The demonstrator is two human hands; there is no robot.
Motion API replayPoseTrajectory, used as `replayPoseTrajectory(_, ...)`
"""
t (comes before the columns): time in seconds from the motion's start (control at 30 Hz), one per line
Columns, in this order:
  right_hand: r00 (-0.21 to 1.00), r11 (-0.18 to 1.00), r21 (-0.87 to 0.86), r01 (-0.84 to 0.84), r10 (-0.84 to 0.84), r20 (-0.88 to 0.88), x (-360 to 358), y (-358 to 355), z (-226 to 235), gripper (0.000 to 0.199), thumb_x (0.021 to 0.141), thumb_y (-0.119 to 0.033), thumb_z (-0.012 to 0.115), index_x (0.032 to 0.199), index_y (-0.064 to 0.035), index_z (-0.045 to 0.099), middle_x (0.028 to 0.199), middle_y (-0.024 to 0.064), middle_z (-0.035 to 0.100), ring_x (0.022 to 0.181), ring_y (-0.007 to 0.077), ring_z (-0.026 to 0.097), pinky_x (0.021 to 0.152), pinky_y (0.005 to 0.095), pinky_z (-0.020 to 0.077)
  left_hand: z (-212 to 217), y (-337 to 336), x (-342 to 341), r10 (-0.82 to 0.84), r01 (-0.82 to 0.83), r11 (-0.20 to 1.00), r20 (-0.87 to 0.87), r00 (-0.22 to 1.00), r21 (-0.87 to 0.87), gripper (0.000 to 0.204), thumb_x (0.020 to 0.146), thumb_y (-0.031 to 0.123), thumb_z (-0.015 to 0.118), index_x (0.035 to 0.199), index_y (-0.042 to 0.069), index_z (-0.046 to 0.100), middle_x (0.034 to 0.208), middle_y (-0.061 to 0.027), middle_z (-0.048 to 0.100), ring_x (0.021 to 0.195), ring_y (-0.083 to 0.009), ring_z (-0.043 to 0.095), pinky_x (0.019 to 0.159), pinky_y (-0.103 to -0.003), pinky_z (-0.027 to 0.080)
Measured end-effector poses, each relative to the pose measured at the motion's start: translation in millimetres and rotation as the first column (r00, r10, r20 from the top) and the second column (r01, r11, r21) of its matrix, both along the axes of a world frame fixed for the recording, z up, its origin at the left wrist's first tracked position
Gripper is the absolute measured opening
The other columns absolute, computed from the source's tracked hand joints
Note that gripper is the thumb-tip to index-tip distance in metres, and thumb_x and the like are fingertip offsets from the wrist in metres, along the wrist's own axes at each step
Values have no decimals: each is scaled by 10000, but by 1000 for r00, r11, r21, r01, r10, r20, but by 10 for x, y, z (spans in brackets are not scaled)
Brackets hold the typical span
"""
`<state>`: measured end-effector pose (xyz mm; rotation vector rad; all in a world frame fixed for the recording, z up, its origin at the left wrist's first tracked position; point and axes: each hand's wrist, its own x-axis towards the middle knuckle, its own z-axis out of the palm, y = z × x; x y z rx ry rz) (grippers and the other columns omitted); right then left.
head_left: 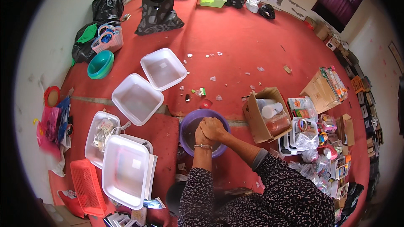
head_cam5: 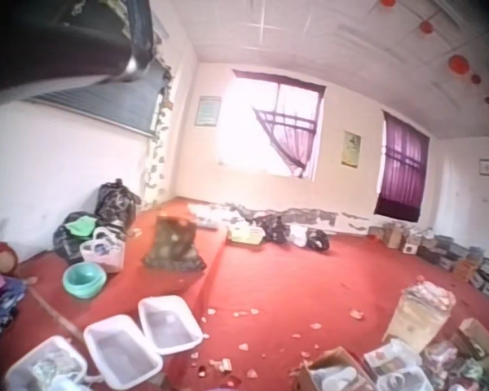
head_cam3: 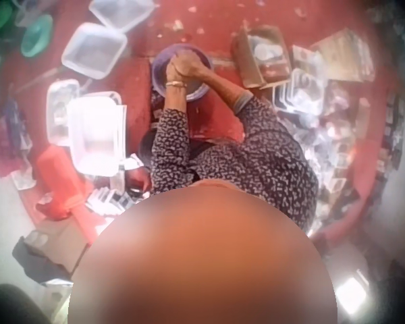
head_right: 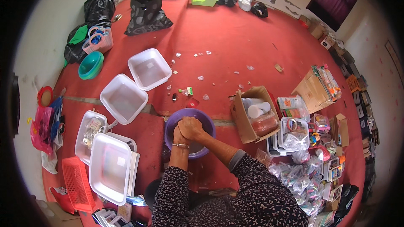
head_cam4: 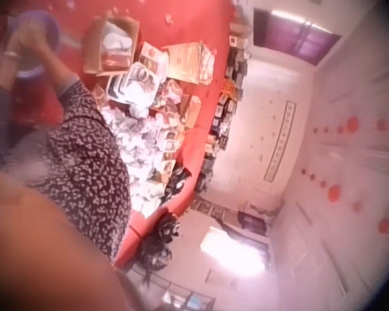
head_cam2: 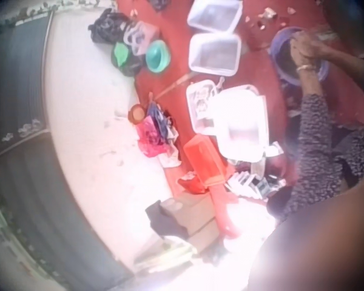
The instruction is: The person sits on the floor and wipes the inside of white plastic containers with a cloth. They dip the cloth into a purple bucket of water, wring it out, and continue wiping the containers. The person also picks up and moves small packaged items on the red floor.
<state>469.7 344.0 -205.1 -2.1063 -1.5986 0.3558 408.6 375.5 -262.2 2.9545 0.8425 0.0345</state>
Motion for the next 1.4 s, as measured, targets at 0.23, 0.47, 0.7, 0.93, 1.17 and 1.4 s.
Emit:
replayPoseTrajectory(0.23,960,995,-30,-92,97,261,229,73,-555,261,750,-224,454,701,-27,617,736,191,603,676,356,585,631,462,453,386,-47,51,133,-98,961,125,983,-259,133,777,238,499,839,175,599,892,-29,606,870,-186,566,744,-331,457)
replayPoseTrajectory(0.47,924,968,20,-251,233,302,146,42,-498,280,757,-226,439,717,-11,614,753,199,603,716,359,590,644,453,467,216,-64,-52,57,-39,989,124,991,-145,165,790,237,482,881,146,586,925,-47,601,894,-188,561,771,-304,446)
replayPoseTrajectory(0.7,951,976,-112,-186,208,227,85,86,-283,331,759,-262,441,691,2,629,798,223,612,761,353,606,674,452,481,39,-31,28,109,-73,982,210,972,-173,226,769,267,493,917,121,582,958,-73,590,919,-213,550,791,-337,432)
replayPoseTrajectory(0.93,945,980,-69,-187,198,261,34,112,-206,253,654,-284,507,631,-77,652,732,176,618,676,346,603,593,451,487,-25,1,36,95,-68,985,169,981,-160,256,793,284,462,950,106,559,977,-89,577,926,-228,544,806,-355,430)
replayPoseTrajectory(1.17,978,992,5,-125,123,167,-53,5,-18,245,686,-219,488,621,-32,632,707,197,609,652,356,606,592,436,492,-148,6,-27,364,-119,803,323,874,-584,288,818,302,432,983,91,537,996,-105,564,932,-243,537,821,-373,429)
replayPoseTrajectory(1.4,990,997,19,71,-68,-120,-95,-4,-87,353,762,-326,442,829,-26,613,796,207,593,838,368,565,745,442,453,314,-157,-143,936,800,-349,-226,271,-488,319,843,319,401,1017,76,514,1016,-121,550,939,-259,531,836,-392,427)
